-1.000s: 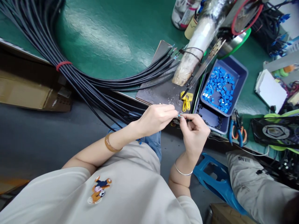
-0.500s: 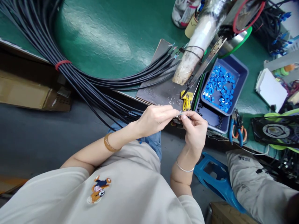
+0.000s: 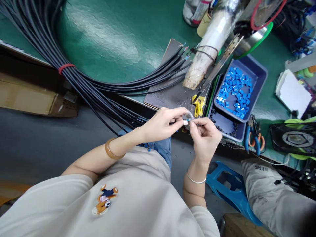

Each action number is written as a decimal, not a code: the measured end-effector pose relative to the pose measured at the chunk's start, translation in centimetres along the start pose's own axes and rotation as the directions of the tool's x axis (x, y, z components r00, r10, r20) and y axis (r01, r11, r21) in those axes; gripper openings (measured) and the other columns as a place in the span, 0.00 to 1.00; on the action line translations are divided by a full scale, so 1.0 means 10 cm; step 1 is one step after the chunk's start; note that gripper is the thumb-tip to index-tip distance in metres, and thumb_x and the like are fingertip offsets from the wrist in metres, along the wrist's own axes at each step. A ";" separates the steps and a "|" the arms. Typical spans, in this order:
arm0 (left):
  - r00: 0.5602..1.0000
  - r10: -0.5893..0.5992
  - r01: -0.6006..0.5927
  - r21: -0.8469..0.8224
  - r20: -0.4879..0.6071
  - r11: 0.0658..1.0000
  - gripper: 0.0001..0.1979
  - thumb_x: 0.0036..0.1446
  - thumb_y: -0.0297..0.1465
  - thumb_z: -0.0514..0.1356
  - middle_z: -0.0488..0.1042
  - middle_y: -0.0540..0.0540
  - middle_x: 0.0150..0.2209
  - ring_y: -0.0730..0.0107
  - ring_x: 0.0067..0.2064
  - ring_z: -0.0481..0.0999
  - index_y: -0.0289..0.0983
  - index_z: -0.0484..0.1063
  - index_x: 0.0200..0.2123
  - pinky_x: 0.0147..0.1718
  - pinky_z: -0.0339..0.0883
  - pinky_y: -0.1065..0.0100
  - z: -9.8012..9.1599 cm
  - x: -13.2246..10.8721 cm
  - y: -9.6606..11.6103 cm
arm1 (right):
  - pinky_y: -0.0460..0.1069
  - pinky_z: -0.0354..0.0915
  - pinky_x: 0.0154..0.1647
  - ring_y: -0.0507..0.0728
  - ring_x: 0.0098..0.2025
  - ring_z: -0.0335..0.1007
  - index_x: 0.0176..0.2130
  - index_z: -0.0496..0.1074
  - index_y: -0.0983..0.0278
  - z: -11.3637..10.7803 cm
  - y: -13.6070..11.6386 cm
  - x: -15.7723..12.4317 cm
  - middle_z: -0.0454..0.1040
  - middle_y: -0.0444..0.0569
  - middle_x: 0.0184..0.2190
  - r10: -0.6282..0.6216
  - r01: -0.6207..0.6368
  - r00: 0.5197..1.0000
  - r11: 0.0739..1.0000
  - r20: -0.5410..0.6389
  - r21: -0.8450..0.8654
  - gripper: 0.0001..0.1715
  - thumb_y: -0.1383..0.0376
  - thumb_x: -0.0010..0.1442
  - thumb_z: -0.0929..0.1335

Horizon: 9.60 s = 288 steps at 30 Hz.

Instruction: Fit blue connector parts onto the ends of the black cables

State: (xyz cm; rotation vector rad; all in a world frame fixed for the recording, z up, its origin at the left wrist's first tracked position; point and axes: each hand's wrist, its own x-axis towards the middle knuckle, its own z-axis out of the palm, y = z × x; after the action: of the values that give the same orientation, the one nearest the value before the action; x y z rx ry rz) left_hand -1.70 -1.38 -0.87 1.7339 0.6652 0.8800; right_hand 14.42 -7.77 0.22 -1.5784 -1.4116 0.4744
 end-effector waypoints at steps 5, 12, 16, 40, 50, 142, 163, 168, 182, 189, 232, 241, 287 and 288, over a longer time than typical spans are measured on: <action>0.961 -0.212 0.271 -0.434 0.180 0.859 0.07 0.59 0.32 0.62 0.61 0.55 0.19 0.82 0.21 0.59 0.33 0.71 0.34 0.20 0.54 0.76 -0.11 0.05 0.12 | 0.47 0.57 0.25 0.46 0.22 0.56 0.34 0.75 0.61 0.05 -0.12 -0.06 0.73 0.43 0.29 -0.260 0.244 0.964 0.946 -0.053 -0.214 0.03 0.67 0.62 0.70; 0.940 -0.298 0.341 -0.495 0.165 0.799 0.05 0.56 0.29 0.64 0.61 0.56 0.17 0.84 0.19 0.56 0.32 0.73 0.31 0.18 0.49 0.76 -0.12 0.11 0.08 | 0.46 0.54 0.22 0.48 0.25 0.62 0.33 0.77 0.60 0.01 -0.15 -0.02 0.73 0.44 0.29 -0.129 0.120 0.961 0.991 -0.246 -0.053 0.03 0.67 0.60 0.71; 0.934 -0.312 0.356 -0.486 0.172 0.798 0.09 0.53 0.31 0.66 0.59 0.56 0.17 0.84 0.19 0.55 0.32 0.72 0.27 0.19 0.47 0.75 -0.11 0.12 0.06 | 0.47 0.57 0.22 0.47 0.25 0.63 0.42 0.80 0.57 -0.01 -0.15 -0.04 0.76 0.45 0.34 -0.179 0.151 0.973 0.971 -0.145 -0.186 0.08 0.66 0.62 0.71; 0.965 -0.249 0.260 -0.466 0.087 0.846 0.09 0.56 0.32 0.64 0.62 0.54 0.21 0.82 0.23 0.58 0.31 0.71 0.30 0.22 0.52 0.76 -0.05 0.08 0.04 | 0.45 0.64 0.29 0.48 0.29 0.69 0.32 0.77 0.62 0.17 -0.10 -0.03 0.74 0.42 0.28 0.101 -0.065 0.982 0.974 -0.158 0.218 0.05 0.65 0.61 0.71; 0.968 -0.247 0.243 -0.443 0.049 0.863 0.09 0.59 0.32 0.62 0.61 0.53 0.23 0.81 0.25 0.59 0.32 0.71 0.31 0.24 0.54 0.76 -0.02 0.04 0.00 | 0.46 0.62 0.30 0.49 0.29 0.67 0.31 0.76 0.62 0.21 -0.15 -0.05 0.72 0.42 0.27 0.112 -0.080 0.977 0.981 -0.181 0.175 0.08 0.62 0.62 0.71; 0.924 -0.383 0.333 -0.540 0.022 0.773 0.07 0.47 0.24 0.63 0.60 0.57 0.15 0.86 0.18 0.53 0.32 0.68 0.21 0.19 0.44 0.75 -0.03 0.23 0.18 | 0.51 0.76 0.31 0.52 0.29 0.77 0.27 0.67 0.61 -0.38 -0.04 0.33 0.75 0.44 0.30 -0.051 0.092 0.982 0.969 -0.180 0.230 0.12 0.69 0.56 0.73; 0.942 -0.331 0.258 -0.508 -0.057 0.822 0.07 0.50 0.27 0.64 0.65 0.54 0.20 0.83 0.23 0.59 0.30 0.72 0.23 0.24 0.52 0.75 0.00 0.26 0.07 | 0.51 0.76 0.43 0.53 0.40 0.79 0.34 0.72 0.62 0.21 0.06 0.12 0.80 0.45 0.37 -0.362 0.351 0.900 0.932 -0.243 -0.088 0.06 0.72 0.59 0.72; 0.932 -0.352 0.258 -0.534 -0.081 0.805 0.07 0.47 0.29 0.66 0.69 0.52 0.22 0.81 0.25 0.63 0.30 0.74 0.23 0.26 0.58 0.75 0.01 0.30 0.03 | 0.50 0.75 0.44 0.53 0.41 0.79 0.36 0.73 0.62 0.20 0.09 0.17 0.81 0.45 0.38 -0.519 0.469 0.837 0.844 -0.177 -0.260 0.08 0.74 0.58 0.72; 0.931 -0.336 0.222 -0.508 -0.142 0.832 0.05 0.50 0.26 0.64 0.69 0.51 0.23 0.81 0.25 0.63 0.31 0.74 0.25 0.26 0.57 0.75 -0.01 0.36 0.01 | 0.49 0.74 0.45 0.52 0.42 0.78 0.36 0.73 0.62 0.25 0.10 0.26 0.80 0.44 0.38 -0.567 0.482 0.800 0.802 -0.197 -0.353 0.08 0.74 0.58 0.72; 0.929 -0.349 0.239 -0.516 -0.127 0.823 0.05 0.50 0.27 0.64 0.70 0.51 0.23 0.81 0.25 0.64 0.31 0.75 0.25 0.26 0.58 0.75 -0.03 0.37 0.01 | 0.49 0.75 0.45 0.52 0.41 0.78 0.36 0.74 0.63 0.25 0.08 0.28 0.80 0.45 0.38 -0.563 0.480 0.802 0.805 -0.196 -0.348 0.09 0.75 0.57 0.73; 0.926 -0.378 0.348 -0.438 0.020 0.829 0.03 0.50 0.25 0.60 0.57 0.56 0.18 0.83 0.21 0.52 0.34 0.68 0.25 0.21 0.43 0.72 -0.11 0.37 0.07 | 0.48 0.73 0.41 0.51 0.37 0.78 0.33 0.71 0.61 0.20 0.01 0.23 0.80 0.43 0.34 -0.494 0.430 0.849 0.853 -0.189 -0.297 0.09 0.74 0.57 0.72; 0.926 -0.376 0.328 -0.473 -0.009 0.818 0.04 0.49 0.25 0.62 0.58 0.56 0.19 0.83 0.21 0.54 0.33 0.68 0.25 0.21 0.44 0.73 -0.11 0.41 0.12 | 0.49 0.73 0.41 0.53 0.39 0.78 0.33 0.72 0.61 0.19 -0.04 0.26 0.80 0.43 0.35 -0.453 0.392 0.873 0.872 -0.181 -0.292 0.07 0.73 0.58 0.72; 0.945 -0.325 0.308 -0.397 0.027 0.864 0.03 0.51 0.25 0.58 0.59 0.55 0.19 0.82 0.21 0.56 0.34 0.67 0.25 0.21 0.47 0.75 -0.09 0.29 0.05 | 0.52 0.80 0.43 0.56 0.42 0.82 0.41 0.73 0.62 0.13 0.02 0.10 0.82 0.47 0.41 -0.285 0.265 0.927 0.958 -0.243 -0.112 0.09 0.73 0.60 0.71; 0.945 -0.325 0.307 -0.395 0.022 0.866 0.04 0.51 0.25 0.59 0.59 0.55 0.19 0.83 0.21 0.55 0.34 0.67 0.25 0.21 0.47 0.75 -0.09 0.30 0.06 | 0.53 0.80 0.44 0.57 0.44 0.82 0.40 0.73 0.62 0.13 0.03 0.11 0.82 0.49 0.43 -0.302 0.282 0.931 0.951 -0.204 -0.125 0.08 0.72 0.60 0.71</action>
State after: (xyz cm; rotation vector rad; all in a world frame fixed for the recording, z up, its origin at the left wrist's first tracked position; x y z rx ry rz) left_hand -0.70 1.32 0.60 1.2043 0.7224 0.7612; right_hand 13.84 -6.26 -0.39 -1.4115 -1.4799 0.0529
